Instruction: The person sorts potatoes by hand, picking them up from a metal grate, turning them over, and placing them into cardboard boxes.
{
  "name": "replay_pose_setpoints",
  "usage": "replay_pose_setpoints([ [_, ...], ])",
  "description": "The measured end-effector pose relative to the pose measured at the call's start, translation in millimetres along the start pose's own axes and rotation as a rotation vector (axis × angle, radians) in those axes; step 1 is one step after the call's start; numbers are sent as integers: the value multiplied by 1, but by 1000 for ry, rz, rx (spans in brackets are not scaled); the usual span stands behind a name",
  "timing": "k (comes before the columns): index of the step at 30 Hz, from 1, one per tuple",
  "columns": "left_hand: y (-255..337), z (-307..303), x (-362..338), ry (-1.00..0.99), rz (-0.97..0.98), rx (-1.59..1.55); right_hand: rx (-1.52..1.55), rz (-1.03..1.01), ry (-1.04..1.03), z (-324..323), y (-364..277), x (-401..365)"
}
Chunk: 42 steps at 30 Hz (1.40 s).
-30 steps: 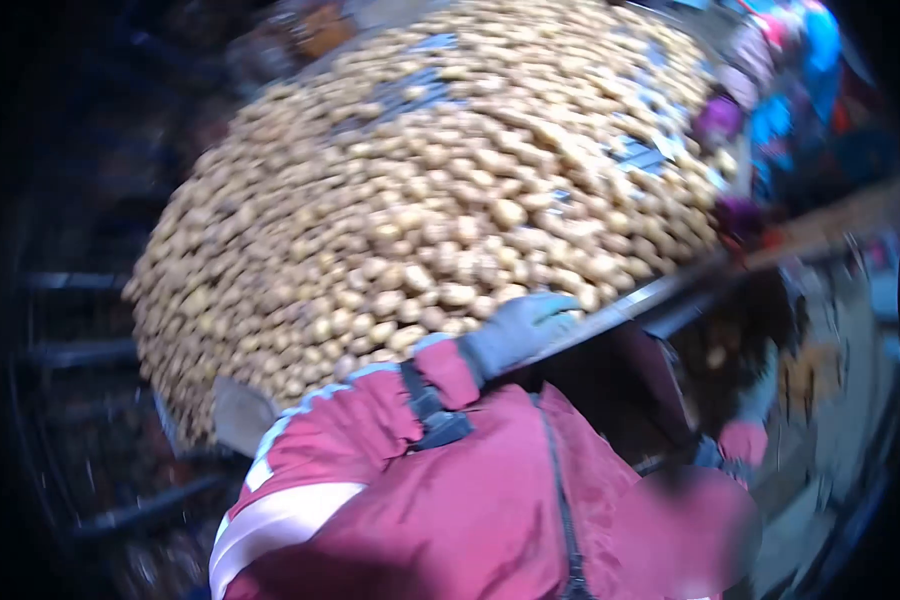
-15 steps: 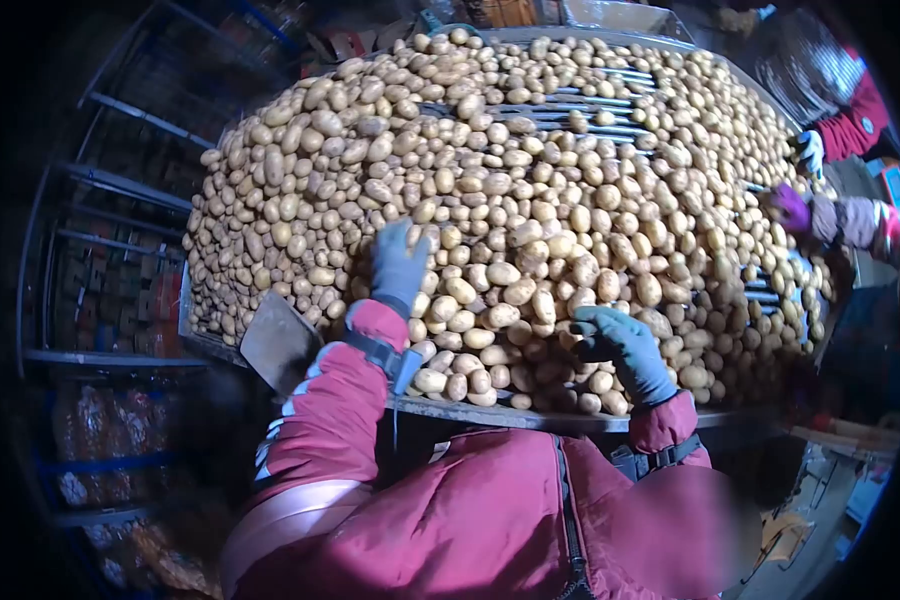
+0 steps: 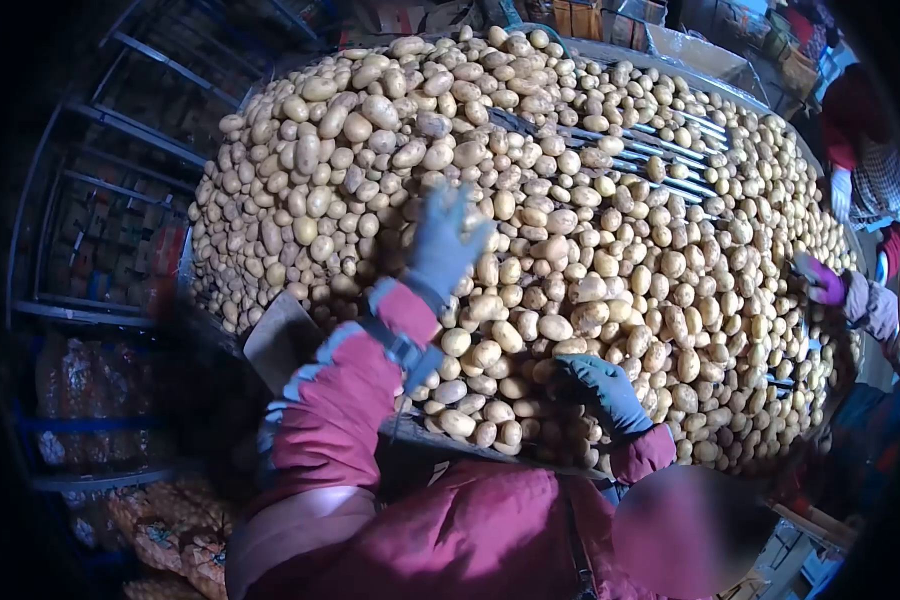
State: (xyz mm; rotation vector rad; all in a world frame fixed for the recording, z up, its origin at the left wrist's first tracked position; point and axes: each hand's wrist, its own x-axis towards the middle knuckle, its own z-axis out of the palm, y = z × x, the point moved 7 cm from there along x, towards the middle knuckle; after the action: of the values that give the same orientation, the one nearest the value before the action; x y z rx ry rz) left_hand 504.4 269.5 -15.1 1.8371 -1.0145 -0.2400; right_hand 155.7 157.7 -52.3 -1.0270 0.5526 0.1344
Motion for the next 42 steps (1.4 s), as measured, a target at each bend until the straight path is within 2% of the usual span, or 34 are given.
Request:
replay_pose_setpoints([
  [1,-40,-38,30,1,-4,539,6,5,0,-5,3,1],
  [3,-48,-65,58,91,-187,796,-71,-56,-7,-1,-1,0],
  [4,-40,-63,68,125,-203,852,14,-7,1,-1,4,2],
  [5,-25,-49,75,172,-152,857,100,42,13,-2,8,4],
  [7,5,-22,86,245,-18,801,84,61,25,0,11,8],
  [8,20,-9,88,273,-66,698,65,75,32,-1,10,11],
  [9,18,16,88,93,5,871,61,81,31,0,9,13],
  [11,37,39,79,-197,-65,790,-183,19,-28,3,3,20],
  [12,67,49,70,-296,-187,529,-266,-10,-44,5,2,24],
  [13,59,79,54,-378,-254,218,-224,-2,-4,0,14,26],
  [15,83,103,24,-478,-161,101,-209,-62,28,-3,9,25],
  [16,120,94,15,-500,-6,303,-202,-92,43,-5,7,24],
  [17,126,86,14,-527,-96,145,-558,-321,16,2,-10,20],
  [18,138,59,23,-460,-112,281,-819,-391,-20,15,-24,14],
  [19,103,45,32,-338,89,568,-1073,-479,-41,27,-37,8],
  [20,91,16,47,-235,84,658,-1067,-482,-42,23,-24,12],
  [21,80,-13,62,-133,70,744,-604,-273,-20,5,6,22],
  [23,45,-94,100,-21,-141,1048,-134,-69,5,-9,32,28],
  [25,15,-136,111,143,-38,1315,-277,-144,-29,-4,25,25],
  [26,27,-149,111,261,47,1161,-325,-169,-38,-1,20,23],
  [27,35,-147,112,272,166,1196,-28,-17,30,-1,19,19],
  [28,35,-141,116,270,169,1192,270,134,98,0,24,16],
  [30,16,-116,121,27,-16,1125,186,75,84,-2,30,20],
  [31,17,-108,122,26,-15,1123,97,8,68,-4,27,22],
  [34,-6,-76,118,-316,-277,1149,55,3,70,-5,25,19],
  [37,13,-42,92,-345,-256,1051,150,73,83,0,23,18],
  [38,28,-39,82,-286,-245,1027,218,82,87,0,22,18],
  [40,24,-37,65,-404,-374,930,125,20,59,4,16,18],
  [41,-5,-32,51,-354,-230,858,79,-13,42,6,14,19],
  [42,-8,-30,39,-375,-209,707,33,-47,27,7,12,20],
])
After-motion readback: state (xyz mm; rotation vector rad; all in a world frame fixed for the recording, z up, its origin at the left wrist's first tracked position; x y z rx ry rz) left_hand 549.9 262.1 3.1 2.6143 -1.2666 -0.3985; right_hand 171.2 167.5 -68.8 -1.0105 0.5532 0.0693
